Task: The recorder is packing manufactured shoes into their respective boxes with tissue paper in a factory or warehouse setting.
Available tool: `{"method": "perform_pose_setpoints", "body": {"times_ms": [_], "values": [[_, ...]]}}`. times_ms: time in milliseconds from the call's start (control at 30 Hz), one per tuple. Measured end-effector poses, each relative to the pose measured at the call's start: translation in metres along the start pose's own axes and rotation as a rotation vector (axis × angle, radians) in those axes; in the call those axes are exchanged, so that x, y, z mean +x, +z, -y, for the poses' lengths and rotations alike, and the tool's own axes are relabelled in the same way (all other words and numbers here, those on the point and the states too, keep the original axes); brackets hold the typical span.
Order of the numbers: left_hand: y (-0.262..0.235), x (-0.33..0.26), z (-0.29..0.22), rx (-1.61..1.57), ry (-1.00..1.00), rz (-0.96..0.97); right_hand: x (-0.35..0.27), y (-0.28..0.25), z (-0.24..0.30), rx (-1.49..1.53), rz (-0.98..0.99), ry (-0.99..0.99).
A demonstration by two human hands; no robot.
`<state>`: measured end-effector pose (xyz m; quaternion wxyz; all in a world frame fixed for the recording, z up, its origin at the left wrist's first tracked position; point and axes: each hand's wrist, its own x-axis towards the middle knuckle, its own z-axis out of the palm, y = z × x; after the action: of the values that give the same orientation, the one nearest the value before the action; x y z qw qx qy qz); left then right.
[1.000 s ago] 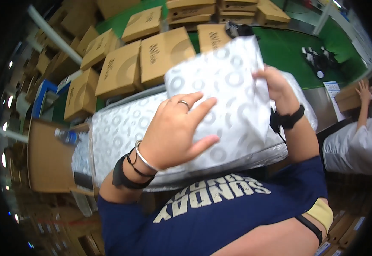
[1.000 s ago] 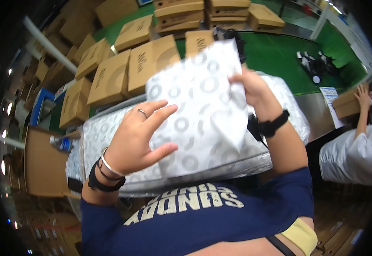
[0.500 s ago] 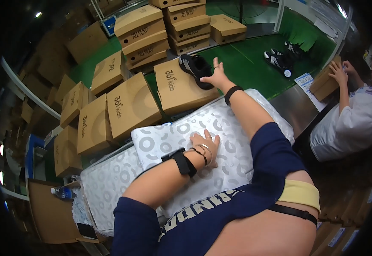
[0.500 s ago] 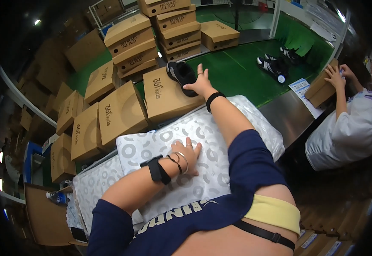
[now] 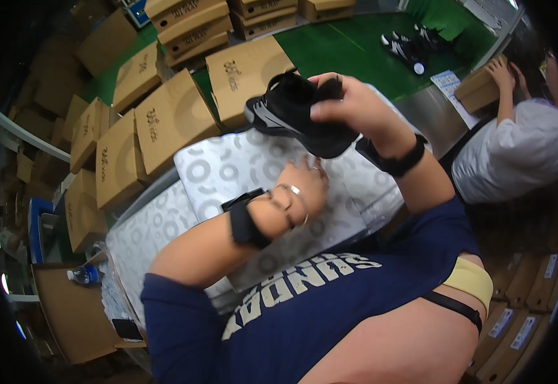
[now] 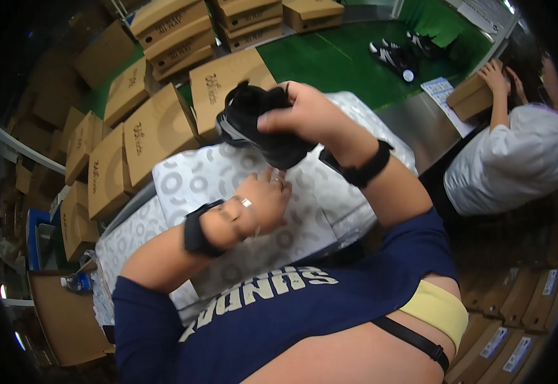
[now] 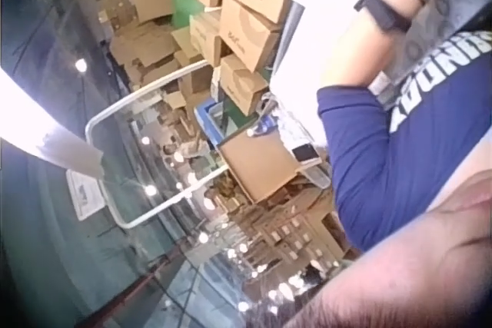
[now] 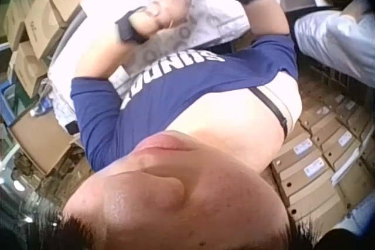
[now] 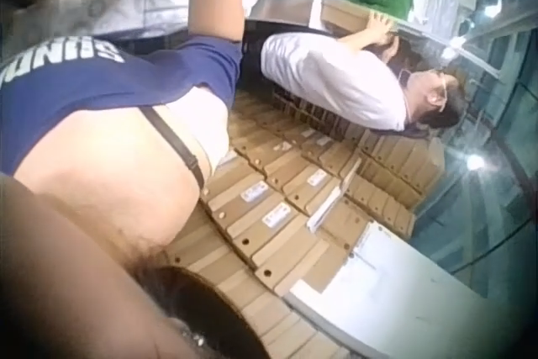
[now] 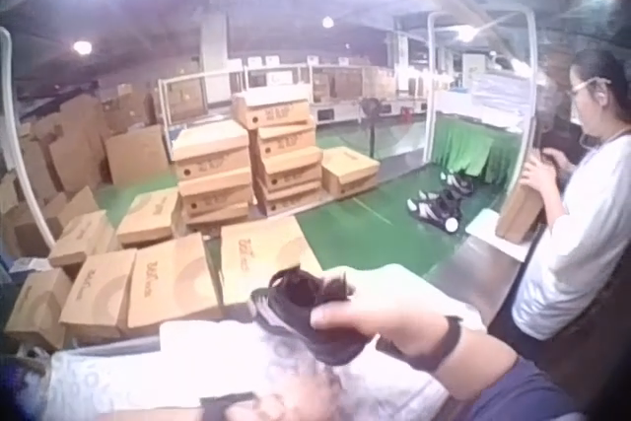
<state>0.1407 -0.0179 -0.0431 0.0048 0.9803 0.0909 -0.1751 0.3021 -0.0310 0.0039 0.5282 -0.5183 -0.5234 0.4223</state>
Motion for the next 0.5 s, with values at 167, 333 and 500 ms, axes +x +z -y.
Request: {"method": "perform_pose_setpoints", "body": {"times_ms": [167,333,500], "values": [[-0.044,-0.114,-0.016,-0.705,0.63,-0.069,-0.088,0.07,-0.025,-1.202,0.345,-0.792],[-0.009,-0.141,0.014,-0.632,0.038,-0.621,-0.113,0.014,-0.06,-0.998,-0.102,-0.174],[0.044,-0.145,0.031,-0.494,-0.367,-0.738,-0.144,-0.066,-0.127,-1.545,-0.572,0.261]]}}
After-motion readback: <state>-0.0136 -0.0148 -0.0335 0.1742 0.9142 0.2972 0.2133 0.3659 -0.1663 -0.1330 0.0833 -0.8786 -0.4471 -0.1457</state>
